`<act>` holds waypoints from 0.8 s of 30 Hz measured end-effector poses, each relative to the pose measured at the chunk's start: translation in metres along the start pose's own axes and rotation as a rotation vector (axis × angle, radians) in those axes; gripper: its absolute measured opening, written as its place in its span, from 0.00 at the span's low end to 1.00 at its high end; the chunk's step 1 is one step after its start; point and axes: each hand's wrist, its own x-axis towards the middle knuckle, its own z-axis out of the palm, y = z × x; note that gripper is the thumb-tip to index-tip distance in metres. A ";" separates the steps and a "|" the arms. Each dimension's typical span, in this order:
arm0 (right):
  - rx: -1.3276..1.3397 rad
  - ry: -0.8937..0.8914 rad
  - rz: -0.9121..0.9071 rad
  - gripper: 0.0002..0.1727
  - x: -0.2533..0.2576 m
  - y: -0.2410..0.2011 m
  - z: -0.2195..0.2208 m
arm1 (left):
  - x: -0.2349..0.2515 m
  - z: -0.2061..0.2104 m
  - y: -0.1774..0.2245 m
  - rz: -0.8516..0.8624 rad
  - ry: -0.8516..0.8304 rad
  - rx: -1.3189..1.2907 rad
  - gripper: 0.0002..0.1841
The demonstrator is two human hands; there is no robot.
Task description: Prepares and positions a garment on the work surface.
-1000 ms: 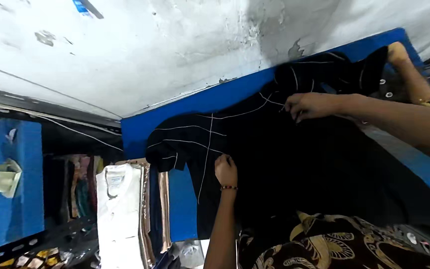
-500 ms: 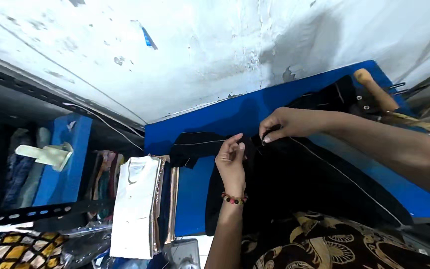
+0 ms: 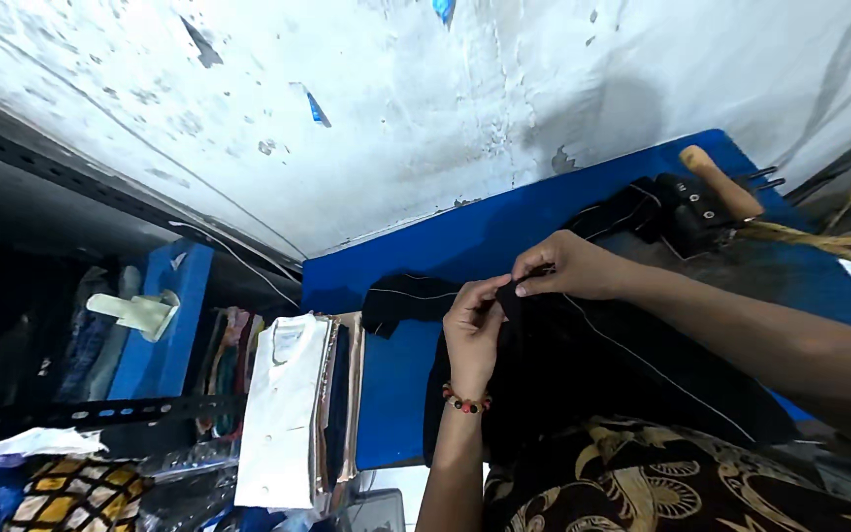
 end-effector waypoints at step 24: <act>0.608 0.026 0.044 0.12 -0.019 -0.004 0.007 | 0.009 -0.013 0.042 -0.109 -0.097 0.208 0.07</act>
